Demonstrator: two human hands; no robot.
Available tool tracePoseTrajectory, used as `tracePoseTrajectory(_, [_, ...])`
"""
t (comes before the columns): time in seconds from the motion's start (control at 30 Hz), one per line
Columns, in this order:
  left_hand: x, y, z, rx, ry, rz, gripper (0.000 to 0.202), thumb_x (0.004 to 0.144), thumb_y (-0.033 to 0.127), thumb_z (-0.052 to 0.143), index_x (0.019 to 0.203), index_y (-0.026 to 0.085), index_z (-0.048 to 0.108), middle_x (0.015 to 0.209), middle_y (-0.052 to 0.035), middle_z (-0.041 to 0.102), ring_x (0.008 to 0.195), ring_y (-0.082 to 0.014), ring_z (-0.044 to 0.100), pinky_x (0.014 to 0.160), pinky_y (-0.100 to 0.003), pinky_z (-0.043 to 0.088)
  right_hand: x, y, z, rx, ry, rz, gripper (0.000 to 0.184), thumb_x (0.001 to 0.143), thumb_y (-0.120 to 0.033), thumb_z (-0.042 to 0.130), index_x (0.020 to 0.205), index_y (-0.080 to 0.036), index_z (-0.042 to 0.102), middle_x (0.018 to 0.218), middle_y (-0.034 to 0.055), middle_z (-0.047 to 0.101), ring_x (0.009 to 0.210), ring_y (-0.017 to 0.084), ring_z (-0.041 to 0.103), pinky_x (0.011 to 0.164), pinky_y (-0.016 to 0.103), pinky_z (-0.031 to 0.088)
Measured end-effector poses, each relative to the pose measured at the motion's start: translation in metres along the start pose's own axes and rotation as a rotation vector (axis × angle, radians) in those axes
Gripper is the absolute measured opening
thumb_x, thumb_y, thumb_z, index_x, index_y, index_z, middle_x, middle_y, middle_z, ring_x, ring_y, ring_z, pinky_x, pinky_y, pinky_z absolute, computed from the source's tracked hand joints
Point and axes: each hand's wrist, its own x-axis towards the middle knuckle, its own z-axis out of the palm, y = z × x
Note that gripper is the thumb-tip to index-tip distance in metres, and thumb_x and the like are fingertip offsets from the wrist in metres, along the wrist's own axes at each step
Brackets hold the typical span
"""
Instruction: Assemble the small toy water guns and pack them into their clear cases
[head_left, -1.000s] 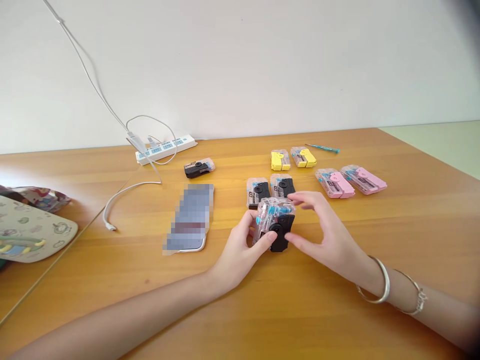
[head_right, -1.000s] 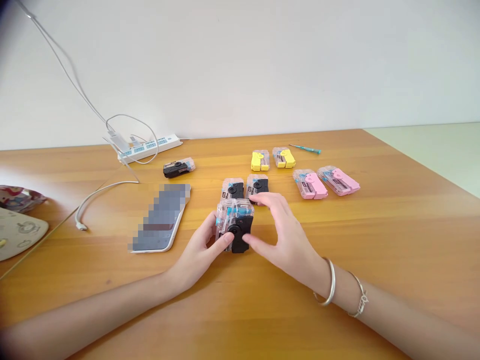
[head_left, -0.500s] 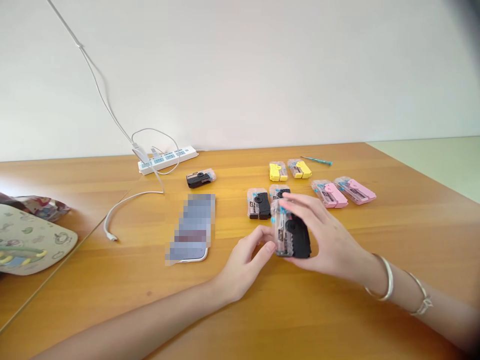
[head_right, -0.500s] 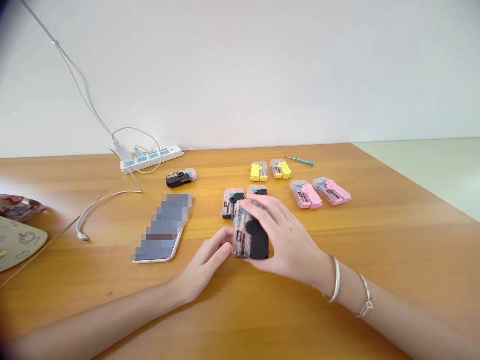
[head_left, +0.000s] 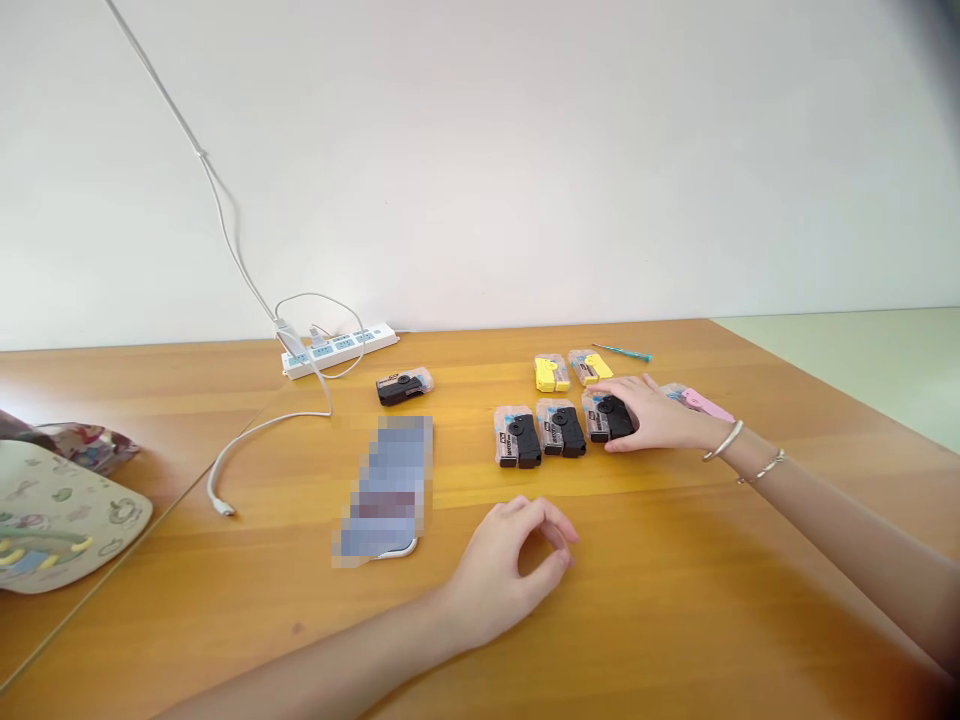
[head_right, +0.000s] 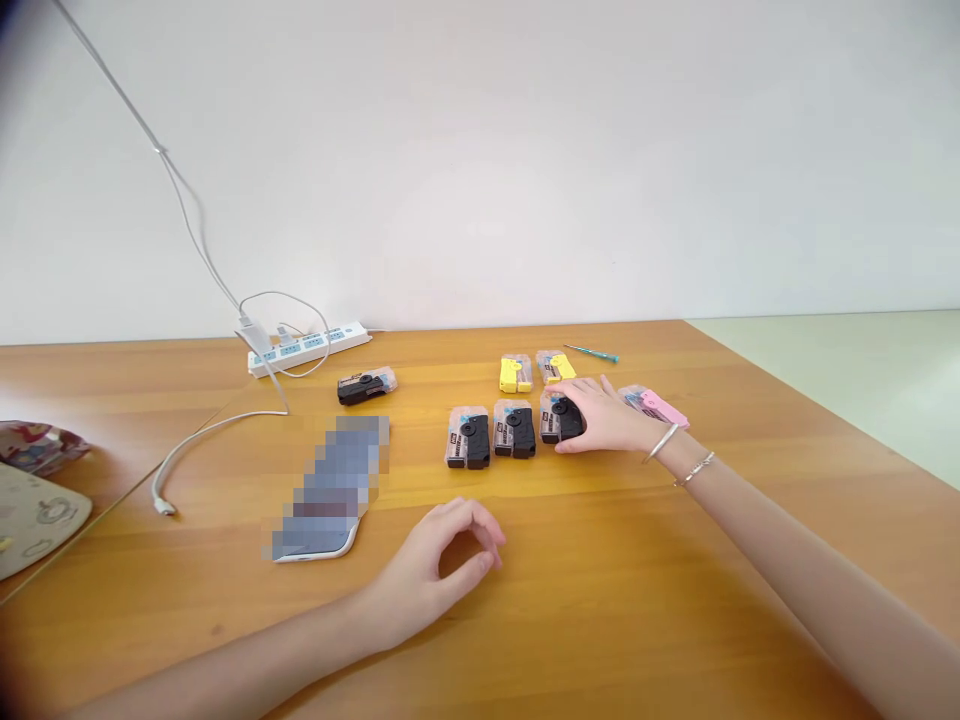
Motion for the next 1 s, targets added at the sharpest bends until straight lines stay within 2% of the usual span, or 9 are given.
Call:
tracePoseTrajectory(0.1, [0.000,0.000,0.000,0.024,-0.023,0.023,0.011,0.081,0.015,0.051,0.087,0.022,0.056,0.085,0.0004,0.066,0.087,-0.0178,0.057,0.085,-0.032,0.038,0.004,0.003,0.007,-0.008,-0.018,0.004,0.070,0.063,-0.056,0.063,0.124,-0.025,0.048,0.127,0.0104,0.051,0.117,0.039,0.043,0.094,0.056,0.035])
tracePoseTrajectory(0.3, [0.000,-0.001,0.002,0.052,-0.031,0.067,0.013,0.078,0.014,0.054,0.088,0.022,0.055,0.085,0.0022,0.068,0.089,-0.0170,0.055,0.086,-0.030,0.038,0.002,0.009,0.007,0.015,-0.075,0.041,0.082,0.059,-0.055,0.066,0.132,-0.025,0.042,0.137,0.0115,0.042,0.124,0.042,0.034,0.098,0.059,0.030])
tracePoseTrajectory(0.4, [0.000,-0.002,0.003,0.052,-0.027,0.081,0.015,0.077,0.014,0.055,0.090,0.022,0.054,0.085,0.0027,0.069,0.089,-0.0169,0.055,0.086,-0.030,0.038,0.001,0.007,0.002,0.035,-0.111,0.028,0.089,0.060,-0.058,0.066,0.136,-0.025,0.036,0.142,0.0116,0.036,0.132,0.040,0.025,0.103,0.060,0.023])
tracePoseTrajectory(0.57, [-0.001,0.000,0.003,0.041,-0.027,0.064,0.015,0.077,0.013,0.053,0.089,0.022,0.054,0.086,0.0023,0.071,0.090,-0.0179,0.055,0.087,-0.032,0.037,0.007,-0.011,0.001,0.060,-0.058,-0.020,0.094,0.065,-0.066,0.060,0.142,-0.026,0.025,0.150,0.0120,0.023,0.139,0.036,0.009,0.106,0.061,0.014])
tracePoseTrajectory(0.67, [0.000,0.001,0.003,0.025,-0.028,0.054,0.016,0.077,0.011,0.053,0.089,0.022,0.053,0.086,0.0027,0.073,0.091,-0.0187,0.056,0.088,-0.033,0.036,0.015,-0.028,0.004,0.032,-0.119,-0.089,0.096,0.063,-0.068,0.061,0.142,-0.025,0.027,0.150,0.0125,0.023,0.139,0.035,0.007,0.107,0.062,0.006])
tracePoseTrajectory(0.77, [0.001,0.002,0.003,0.019,-0.023,0.054,0.017,0.077,0.011,0.052,0.090,0.023,0.053,0.087,0.0032,0.074,0.091,-0.0189,0.057,0.088,-0.034,0.035,0.022,-0.042,0.007,0.005,-0.145,-0.106,0.091,0.063,-0.063,0.063,0.138,-0.022,0.033,0.148,0.0151,0.027,0.138,0.037,0.013,0.106,0.064,0.005])
tracePoseTrajectory(0.87, [0.002,0.002,0.004,0.025,-0.016,0.055,0.020,0.077,0.009,0.049,0.091,0.023,0.054,0.083,0.0041,0.074,0.088,-0.0180,0.058,0.089,-0.034,0.035,0.026,-0.047,0.010,0.003,-0.128,-0.107,0.080,0.065,-0.058,0.063,0.132,-0.021,0.041,0.138,0.0155,0.042,0.133,0.037,0.026,0.105,0.065,0.008])
tracePoseTrajectory(1.0, [0.001,0.001,0.003,0.021,0.003,0.040,0.021,0.078,0.008,0.047,0.089,0.024,0.057,0.080,0.0035,0.073,0.087,-0.0187,0.058,0.089,-0.034,0.035,0.022,-0.050,0.011,-0.015,-0.012,-0.110,0.074,0.060,-0.051,0.067,0.126,-0.023,0.046,0.127,0.0132,0.051,0.128,0.037,0.035,0.106,0.064,0.005])
